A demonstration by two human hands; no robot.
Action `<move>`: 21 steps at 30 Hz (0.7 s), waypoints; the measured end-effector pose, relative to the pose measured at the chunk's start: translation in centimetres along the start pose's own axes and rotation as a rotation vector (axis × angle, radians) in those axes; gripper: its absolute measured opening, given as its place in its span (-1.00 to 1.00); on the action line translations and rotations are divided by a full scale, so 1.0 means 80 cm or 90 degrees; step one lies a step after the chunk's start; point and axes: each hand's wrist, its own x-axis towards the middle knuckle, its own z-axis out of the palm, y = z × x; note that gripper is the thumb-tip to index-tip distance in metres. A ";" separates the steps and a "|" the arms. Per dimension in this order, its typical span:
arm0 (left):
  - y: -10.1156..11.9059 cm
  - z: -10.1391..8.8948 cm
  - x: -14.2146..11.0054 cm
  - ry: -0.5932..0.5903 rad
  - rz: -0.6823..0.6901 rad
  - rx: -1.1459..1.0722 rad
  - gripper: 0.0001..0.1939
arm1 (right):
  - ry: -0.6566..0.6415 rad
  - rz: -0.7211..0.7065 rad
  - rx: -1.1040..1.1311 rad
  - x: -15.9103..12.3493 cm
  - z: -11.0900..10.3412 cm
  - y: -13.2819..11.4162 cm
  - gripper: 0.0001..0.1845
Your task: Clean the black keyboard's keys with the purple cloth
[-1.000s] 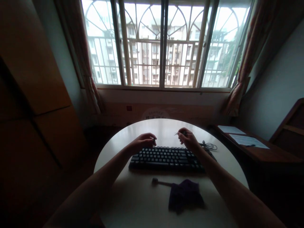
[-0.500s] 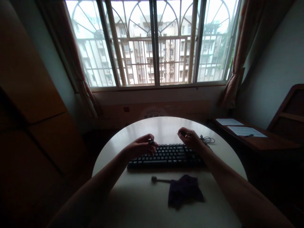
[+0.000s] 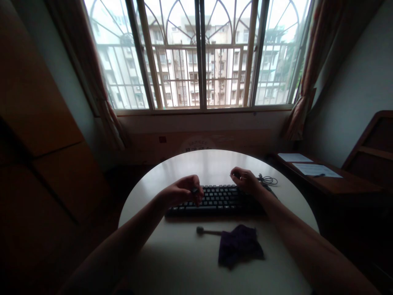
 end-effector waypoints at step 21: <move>0.003 0.000 0.006 0.070 0.057 0.070 -0.65 | -0.042 -0.004 -0.031 -0.002 0.009 0.015 -0.80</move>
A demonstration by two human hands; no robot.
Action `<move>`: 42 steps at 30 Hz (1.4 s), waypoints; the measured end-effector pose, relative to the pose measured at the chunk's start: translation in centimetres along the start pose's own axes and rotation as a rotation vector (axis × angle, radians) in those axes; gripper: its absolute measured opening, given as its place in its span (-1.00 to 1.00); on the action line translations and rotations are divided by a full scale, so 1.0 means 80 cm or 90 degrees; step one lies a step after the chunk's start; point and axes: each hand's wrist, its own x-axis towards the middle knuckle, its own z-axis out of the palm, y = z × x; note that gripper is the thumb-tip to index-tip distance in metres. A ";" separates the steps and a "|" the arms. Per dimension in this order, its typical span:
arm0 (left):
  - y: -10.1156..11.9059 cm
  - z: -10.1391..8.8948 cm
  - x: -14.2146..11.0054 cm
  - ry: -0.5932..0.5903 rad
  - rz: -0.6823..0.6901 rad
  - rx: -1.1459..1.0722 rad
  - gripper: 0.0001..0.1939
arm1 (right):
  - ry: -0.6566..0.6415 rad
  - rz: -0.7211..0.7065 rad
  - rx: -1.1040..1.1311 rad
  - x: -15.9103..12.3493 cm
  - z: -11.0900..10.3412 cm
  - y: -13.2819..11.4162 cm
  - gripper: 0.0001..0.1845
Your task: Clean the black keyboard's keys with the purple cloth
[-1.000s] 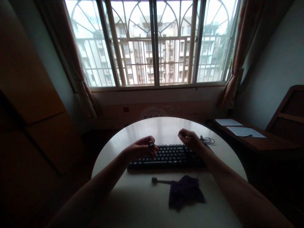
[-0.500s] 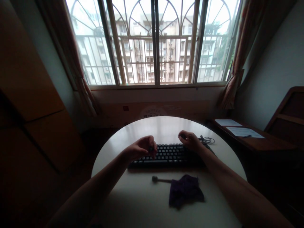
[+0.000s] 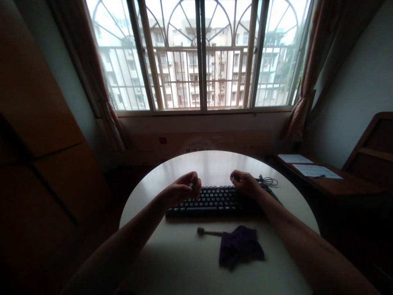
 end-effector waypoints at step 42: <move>-0.023 -0.054 0.001 0.237 -0.020 0.811 -0.83 | 0.044 0.000 0.029 -0.002 0.010 -0.009 -0.76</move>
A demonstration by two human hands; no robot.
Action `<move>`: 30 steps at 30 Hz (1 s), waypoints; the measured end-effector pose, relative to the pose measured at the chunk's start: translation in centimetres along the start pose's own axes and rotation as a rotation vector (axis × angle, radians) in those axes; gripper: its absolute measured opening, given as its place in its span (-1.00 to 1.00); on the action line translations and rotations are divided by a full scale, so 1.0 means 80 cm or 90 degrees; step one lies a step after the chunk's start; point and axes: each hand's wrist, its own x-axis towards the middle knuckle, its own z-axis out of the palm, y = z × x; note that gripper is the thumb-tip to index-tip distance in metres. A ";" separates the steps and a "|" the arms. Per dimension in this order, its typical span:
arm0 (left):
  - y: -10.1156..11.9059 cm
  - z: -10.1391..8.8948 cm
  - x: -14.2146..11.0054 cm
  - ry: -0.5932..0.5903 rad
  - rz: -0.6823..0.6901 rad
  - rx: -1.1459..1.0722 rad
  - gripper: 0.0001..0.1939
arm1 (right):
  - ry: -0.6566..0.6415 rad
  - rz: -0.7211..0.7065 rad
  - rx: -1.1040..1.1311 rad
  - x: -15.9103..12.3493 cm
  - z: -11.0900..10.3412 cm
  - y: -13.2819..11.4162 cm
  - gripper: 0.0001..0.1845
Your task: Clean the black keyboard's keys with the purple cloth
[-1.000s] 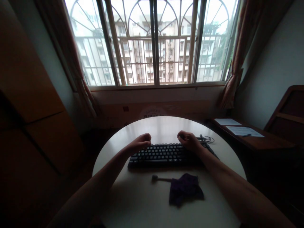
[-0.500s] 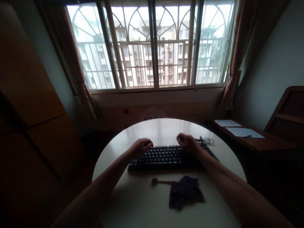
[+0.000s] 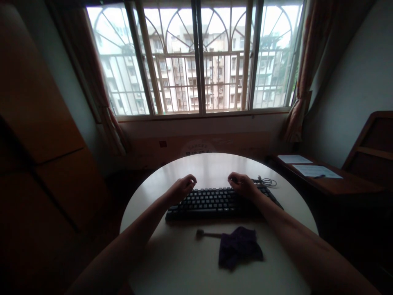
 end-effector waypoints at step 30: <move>-0.027 -0.013 0.002 0.110 -0.050 0.041 -0.84 | -0.010 -0.009 0.046 0.001 0.007 0.010 -0.79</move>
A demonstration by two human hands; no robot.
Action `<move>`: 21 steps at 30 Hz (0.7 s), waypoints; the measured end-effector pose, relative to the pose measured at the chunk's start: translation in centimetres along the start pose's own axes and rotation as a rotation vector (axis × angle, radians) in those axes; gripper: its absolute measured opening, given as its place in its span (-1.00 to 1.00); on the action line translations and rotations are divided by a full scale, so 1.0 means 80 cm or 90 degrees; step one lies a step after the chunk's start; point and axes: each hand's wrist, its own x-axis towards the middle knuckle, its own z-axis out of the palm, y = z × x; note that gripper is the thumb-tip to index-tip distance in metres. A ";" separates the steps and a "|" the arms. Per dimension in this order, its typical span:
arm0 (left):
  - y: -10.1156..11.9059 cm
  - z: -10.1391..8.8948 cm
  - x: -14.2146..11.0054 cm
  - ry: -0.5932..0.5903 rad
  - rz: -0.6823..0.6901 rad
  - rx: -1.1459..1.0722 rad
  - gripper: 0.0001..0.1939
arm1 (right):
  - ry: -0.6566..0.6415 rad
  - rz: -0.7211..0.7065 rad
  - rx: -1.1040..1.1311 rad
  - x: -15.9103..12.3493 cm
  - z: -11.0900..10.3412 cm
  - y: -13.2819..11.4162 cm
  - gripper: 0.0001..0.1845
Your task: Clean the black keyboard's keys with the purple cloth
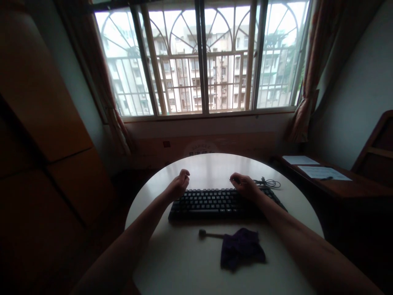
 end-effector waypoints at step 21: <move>0.008 -0.005 -0.001 0.036 0.088 -0.076 -0.67 | -0.003 -0.006 -0.018 0.000 -0.001 -0.002 -0.77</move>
